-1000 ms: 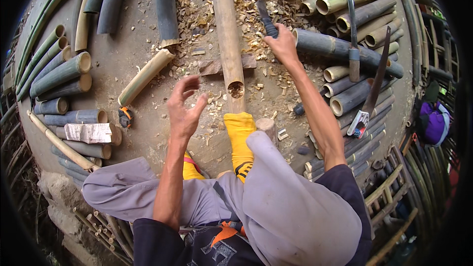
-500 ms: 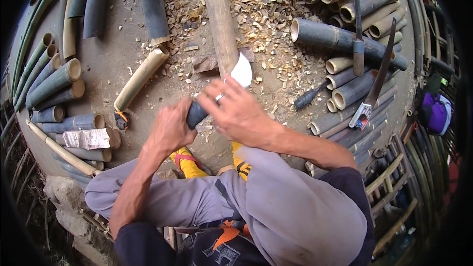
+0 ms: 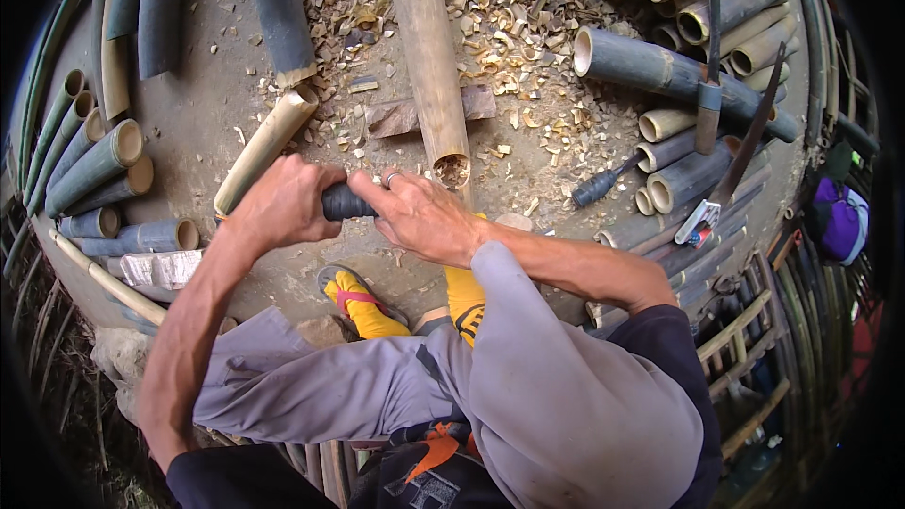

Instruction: The person sits on the ground and uses a knife and a wooden mallet to carve and shape bamboo pieces. They repeatedly strike the knife with the mallet to cut and smooth the bamboo, then switch to a chisel to refine the edges.

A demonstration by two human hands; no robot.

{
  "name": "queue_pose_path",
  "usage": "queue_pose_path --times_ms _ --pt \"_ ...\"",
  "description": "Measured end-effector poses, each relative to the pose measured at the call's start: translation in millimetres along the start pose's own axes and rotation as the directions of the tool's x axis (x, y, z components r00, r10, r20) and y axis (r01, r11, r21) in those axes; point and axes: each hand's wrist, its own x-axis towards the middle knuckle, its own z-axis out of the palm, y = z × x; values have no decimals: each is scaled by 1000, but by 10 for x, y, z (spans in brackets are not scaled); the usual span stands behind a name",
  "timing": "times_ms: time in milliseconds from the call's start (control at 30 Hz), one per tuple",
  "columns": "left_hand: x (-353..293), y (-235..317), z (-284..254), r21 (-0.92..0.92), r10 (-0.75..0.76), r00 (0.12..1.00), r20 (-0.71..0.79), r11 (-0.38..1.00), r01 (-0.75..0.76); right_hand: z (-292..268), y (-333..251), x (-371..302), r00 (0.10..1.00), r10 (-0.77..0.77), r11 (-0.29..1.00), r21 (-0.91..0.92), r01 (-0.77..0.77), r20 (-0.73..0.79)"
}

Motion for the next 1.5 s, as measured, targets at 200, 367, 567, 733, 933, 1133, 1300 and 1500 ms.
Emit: queue_pose_path --times_ms 200,367,567,733,933,1133,1300,1500 --pt "-301 121 738 -419 -269 963 11 873 248 -2 176 -70 952 -214 966 -101 240 217" --pt "-506 626 1387 -630 -443 892 -91 720 293 91 427 -211 805 -479 828 -123 547 351" --pt "-482 885 1527 -670 -516 848 -120 672 314 123 540 -356 776 -546 768 -181 614 316" --pt "-273 330 345 -179 -231 973 -11 958 226 43 192 -122 967 -229 962 -124 242 109" --pt "-247 342 535 -414 -294 940 174 844 340 -60 241 -95 933 -249 958 -77 277 260" --pt "-402 948 1373 -637 -528 849 -39 668 386 -72 565 -205 744 -502 798 -96 595 441" --pt "-165 1377 2147 -692 -619 743 -254 653 308 -78 800 -361 622 -624 671 -85 737 472" --pt "-283 1039 2089 -664 -541 749 -383 724 184 24 496 -365 718 -456 701 -285 654 525"
